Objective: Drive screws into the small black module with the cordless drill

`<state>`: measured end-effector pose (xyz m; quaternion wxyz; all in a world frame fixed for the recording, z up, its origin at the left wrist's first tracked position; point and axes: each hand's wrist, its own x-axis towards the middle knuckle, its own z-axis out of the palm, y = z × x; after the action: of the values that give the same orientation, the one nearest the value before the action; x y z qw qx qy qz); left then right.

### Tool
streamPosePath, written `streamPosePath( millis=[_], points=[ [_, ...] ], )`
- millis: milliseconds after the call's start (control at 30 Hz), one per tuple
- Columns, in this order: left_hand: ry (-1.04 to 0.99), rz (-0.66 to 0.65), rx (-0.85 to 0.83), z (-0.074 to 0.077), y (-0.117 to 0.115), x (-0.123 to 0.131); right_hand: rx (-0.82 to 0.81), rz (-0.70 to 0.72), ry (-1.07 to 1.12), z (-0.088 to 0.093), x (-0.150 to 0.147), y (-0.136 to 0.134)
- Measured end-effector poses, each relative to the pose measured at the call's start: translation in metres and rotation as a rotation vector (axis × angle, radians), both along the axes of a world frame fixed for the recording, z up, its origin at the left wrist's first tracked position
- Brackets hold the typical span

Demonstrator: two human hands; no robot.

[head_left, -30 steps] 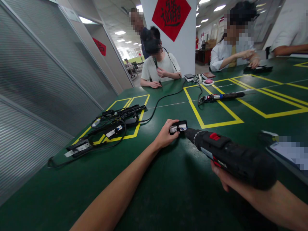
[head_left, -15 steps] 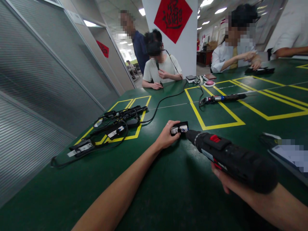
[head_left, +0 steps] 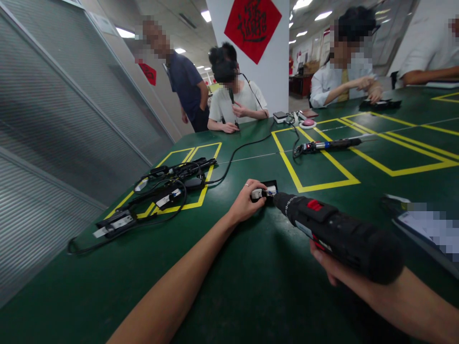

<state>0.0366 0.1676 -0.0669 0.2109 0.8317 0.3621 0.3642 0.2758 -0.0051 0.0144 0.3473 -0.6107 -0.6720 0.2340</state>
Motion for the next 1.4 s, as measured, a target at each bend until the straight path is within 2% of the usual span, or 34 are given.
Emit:
streamPosePath(
  millis=[167, 767, 1067, 1400],
  points=[
    [-0.001, -0.001, 0.008, -0.0018, 0.0012, -0.0001, -0.078, 0.070, 0.003, 0.0009, 0.0001, 0.0015],
    [-0.015, 0.009, -0.031, 0.0013, -0.0016, 0.0001, -0.112, 0.058, 0.012, -0.0008, 0.0022, 0.0010],
    [-0.008, 0.053, -0.087, -0.0061, -0.0005, -0.0025, -0.108, 0.028, 0.014, 0.0033, -0.0010, 0.0008],
    [0.028, 0.019, -0.053, -0.0028, 0.0015, -0.0020, -0.075, 0.052, 0.033, 0.0017, -0.0009, 0.0003]
  ],
)
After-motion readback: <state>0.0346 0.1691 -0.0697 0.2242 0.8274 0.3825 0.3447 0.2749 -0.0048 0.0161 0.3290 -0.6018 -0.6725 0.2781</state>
